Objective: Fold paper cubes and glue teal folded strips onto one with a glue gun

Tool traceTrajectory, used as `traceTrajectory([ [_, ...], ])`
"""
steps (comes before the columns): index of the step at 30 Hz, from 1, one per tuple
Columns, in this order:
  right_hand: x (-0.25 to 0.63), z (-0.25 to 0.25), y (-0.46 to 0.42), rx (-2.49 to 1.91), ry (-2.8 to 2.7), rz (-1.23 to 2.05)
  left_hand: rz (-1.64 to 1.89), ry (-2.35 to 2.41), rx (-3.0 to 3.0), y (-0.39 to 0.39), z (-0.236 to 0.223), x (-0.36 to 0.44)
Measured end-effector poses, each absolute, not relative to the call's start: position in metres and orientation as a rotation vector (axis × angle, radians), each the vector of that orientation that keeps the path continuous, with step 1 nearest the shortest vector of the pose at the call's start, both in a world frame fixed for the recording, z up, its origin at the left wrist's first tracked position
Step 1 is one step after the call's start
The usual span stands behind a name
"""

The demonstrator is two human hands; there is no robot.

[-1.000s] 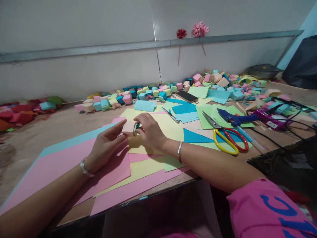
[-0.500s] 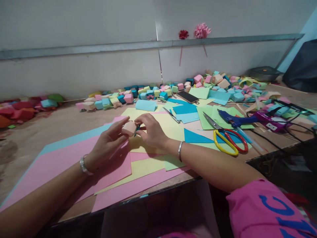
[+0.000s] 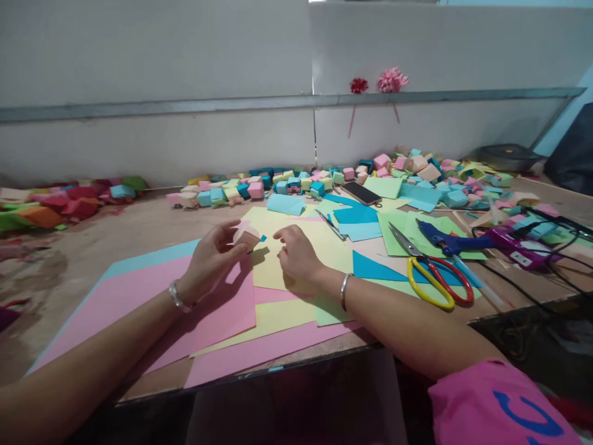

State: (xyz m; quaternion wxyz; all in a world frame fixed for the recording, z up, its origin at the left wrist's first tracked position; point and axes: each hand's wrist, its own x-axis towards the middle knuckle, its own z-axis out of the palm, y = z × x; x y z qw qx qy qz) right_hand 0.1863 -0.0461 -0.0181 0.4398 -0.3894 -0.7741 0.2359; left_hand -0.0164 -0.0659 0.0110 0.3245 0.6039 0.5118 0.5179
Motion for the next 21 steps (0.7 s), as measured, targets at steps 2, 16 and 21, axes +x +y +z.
traceTrajectory([
  [2,0.187,-0.019,-0.047,-0.949,-1.954,0.568,1.376,1.369,1.616,-0.059,0.014,-0.022],
  [16,0.176,-0.021,-0.056,-0.844,-2.052,0.611,1.622,1.678,1.542,0.057,0.086,-0.139],
  [21,0.173,-0.022,-0.058,-0.811,-2.073,0.567,1.540,1.810,1.447,0.088,0.070,-0.165],
])
